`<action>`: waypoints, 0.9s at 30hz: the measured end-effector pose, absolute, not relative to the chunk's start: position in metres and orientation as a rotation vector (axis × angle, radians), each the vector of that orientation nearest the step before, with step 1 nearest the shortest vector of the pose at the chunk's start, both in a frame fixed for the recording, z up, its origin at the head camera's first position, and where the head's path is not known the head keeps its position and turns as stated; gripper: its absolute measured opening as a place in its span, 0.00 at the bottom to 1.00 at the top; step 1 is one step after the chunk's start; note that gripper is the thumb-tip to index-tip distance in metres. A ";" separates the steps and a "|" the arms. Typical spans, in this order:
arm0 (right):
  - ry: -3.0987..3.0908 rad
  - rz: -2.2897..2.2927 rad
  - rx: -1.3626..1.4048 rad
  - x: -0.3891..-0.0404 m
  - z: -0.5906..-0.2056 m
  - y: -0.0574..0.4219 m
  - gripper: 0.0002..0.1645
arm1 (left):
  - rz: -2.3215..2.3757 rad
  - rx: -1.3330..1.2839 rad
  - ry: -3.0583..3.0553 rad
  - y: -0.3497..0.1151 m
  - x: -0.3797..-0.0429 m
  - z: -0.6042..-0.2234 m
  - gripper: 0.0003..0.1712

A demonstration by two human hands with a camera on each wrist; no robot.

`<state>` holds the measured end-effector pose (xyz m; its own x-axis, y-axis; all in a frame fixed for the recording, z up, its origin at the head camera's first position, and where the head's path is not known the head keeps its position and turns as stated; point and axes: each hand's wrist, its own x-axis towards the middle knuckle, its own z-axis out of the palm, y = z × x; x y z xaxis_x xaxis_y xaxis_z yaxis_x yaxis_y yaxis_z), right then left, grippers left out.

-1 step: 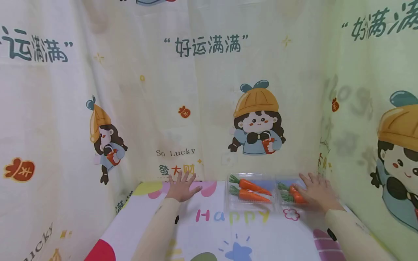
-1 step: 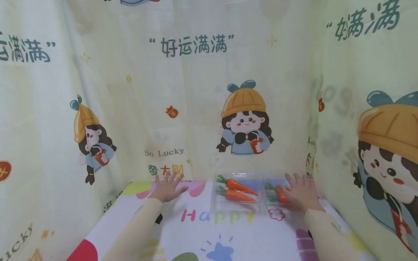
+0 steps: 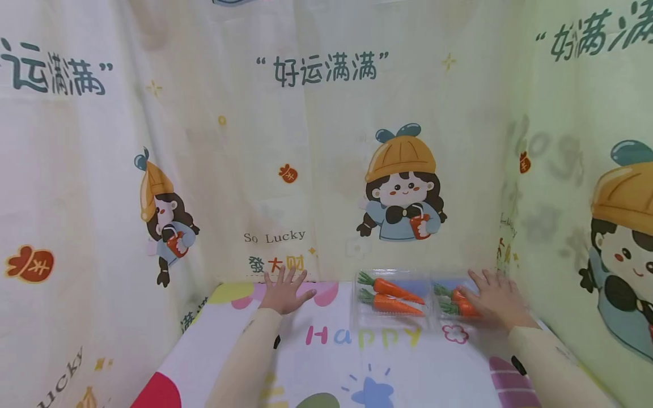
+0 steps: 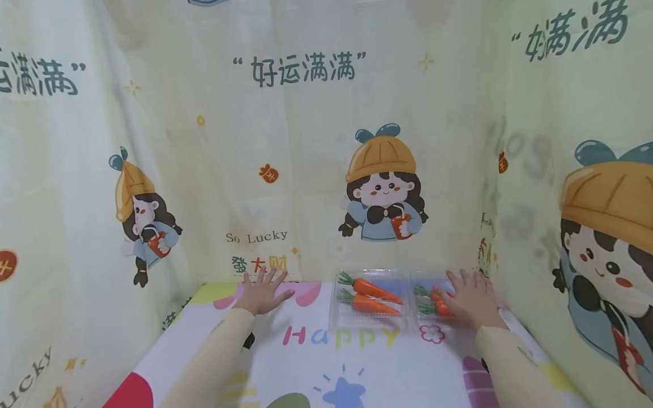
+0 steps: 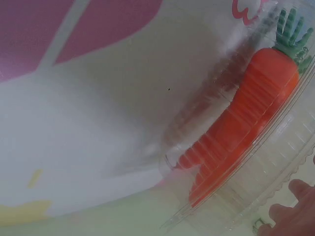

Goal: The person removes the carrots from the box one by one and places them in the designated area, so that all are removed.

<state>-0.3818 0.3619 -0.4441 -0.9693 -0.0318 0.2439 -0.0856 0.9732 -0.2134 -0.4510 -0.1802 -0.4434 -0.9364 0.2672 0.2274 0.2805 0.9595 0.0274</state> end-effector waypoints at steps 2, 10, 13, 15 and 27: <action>-2.872 0.314 0.104 -0.382 -0.443 0.360 0.51 | -0.087 -0.404 -2.901 -0.180 -0.453 -0.444 0.48; -2.814 0.296 0.249 -0.392 -0.444 0.335 0.45 | -0.272 -0.393 -2.983 -0.166 -0.453 -0.439 0.47; -2.769 0.299 0.303 -0.397 -0.450 0.322 0.44 | -0.313 -0.442 -2.994 -0.157 -0.448 -0.440 0.43; -2.750 0.286 0.337 -0.398 -0.453 0.313 0.43 | -0.307 -0.492 -3.001 -0.151 -0.445 -0.442 0.41; -2.784 0.161 0.349 -0.399 -0.461 0.280 0.39 | -0.743 -0.586 -3.080 -0.121 -0.434 -0.471 0.38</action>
<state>-0.3991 0.2804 -0.4613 -0.9157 -0.2208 0.3359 -0.2581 0.9636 -0.0703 -0.4343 -0.1208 -0.4713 -0.9308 0.3656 0.0067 0.3284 0.8278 0.4549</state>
